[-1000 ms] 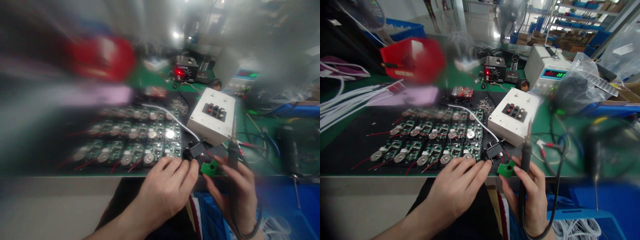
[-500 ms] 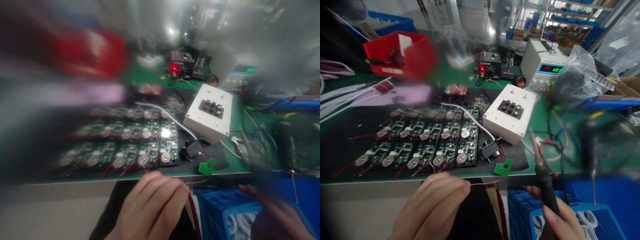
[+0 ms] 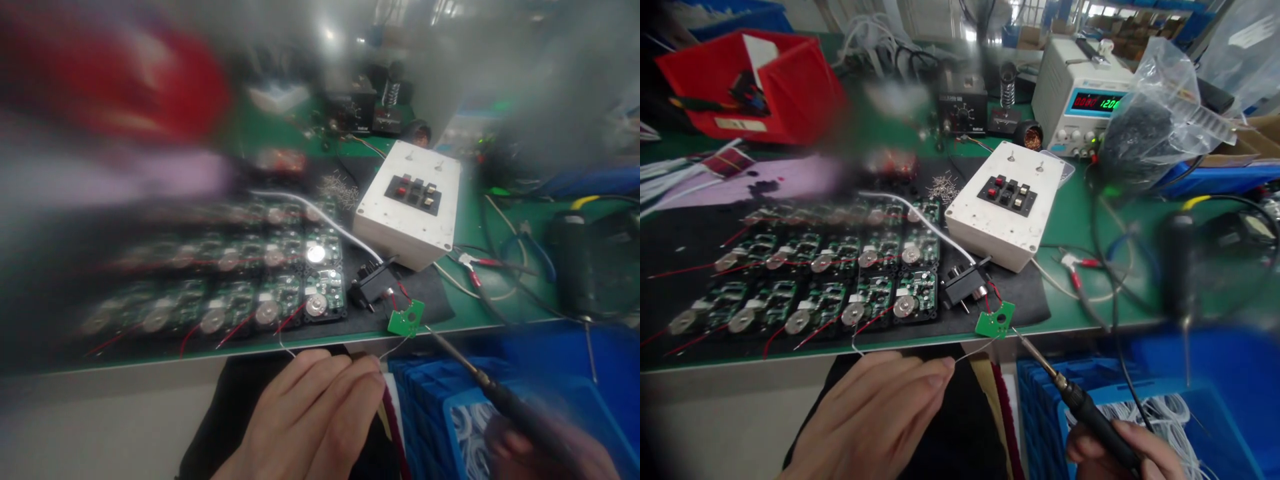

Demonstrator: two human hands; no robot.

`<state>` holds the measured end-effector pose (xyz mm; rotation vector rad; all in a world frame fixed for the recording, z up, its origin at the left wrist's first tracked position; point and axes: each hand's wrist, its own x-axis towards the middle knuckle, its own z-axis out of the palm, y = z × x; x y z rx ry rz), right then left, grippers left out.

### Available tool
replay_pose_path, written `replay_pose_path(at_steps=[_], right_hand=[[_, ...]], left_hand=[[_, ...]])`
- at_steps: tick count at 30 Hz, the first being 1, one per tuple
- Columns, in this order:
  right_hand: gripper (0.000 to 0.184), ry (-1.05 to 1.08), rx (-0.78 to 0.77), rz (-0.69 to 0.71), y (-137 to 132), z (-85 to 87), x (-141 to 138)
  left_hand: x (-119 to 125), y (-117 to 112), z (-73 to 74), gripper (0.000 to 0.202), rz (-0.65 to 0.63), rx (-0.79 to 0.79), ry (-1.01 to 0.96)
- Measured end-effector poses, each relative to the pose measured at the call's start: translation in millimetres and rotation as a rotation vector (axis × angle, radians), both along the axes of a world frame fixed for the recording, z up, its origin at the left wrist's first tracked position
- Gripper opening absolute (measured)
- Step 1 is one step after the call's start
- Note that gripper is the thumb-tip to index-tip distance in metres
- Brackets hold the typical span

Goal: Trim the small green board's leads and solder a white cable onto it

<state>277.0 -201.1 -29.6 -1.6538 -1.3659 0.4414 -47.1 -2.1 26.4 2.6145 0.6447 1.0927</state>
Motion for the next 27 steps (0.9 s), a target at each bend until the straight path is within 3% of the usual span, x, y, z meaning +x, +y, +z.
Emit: replay_pose_path(at_steps=[7, 10, 13, 17, 21, 25, 27], right_hand=[[0.019, 0.051, 0.189, -0.101, 0, -16.4, -9], [0.004, 0.064, 0.089, -0.032, 0, -15.7, -8], [0.008, 0.155, -0.064, 0.079, 2, -11.9, -8], [0.012, 0.249, -0.072, 0.116, 4, -8.0, -13], [0.016, 0.180, -0.101, 0.115, 6, -4.5, -18], [0.009, 0.143, 0.054, 0.014, 7, -2.9, -26], [0.016, 0.148, 0.114, -0.016, 8, -3.5, -28]], left_hand=[[0, -2, -2.7, 0.030, 0.008, -0.015, 0.028], [1, -2, -2.7, 0.029, 0.023, -0.017, 0.017], [2, -2, -3.0, 0.035, 0.022, -0.015, -0.005], [2, -3, -2.3, 0.034, 0.020, -0.024, -0.001], [3, -4, -1.1, 0.033, 0.008, -0.029, -0.013], [6, -5, -1.4, 0.033, 0.011, -0.036, -0.020], [7, -4, -1.9, 0.032, 0.003, -0.037, -0.020]])
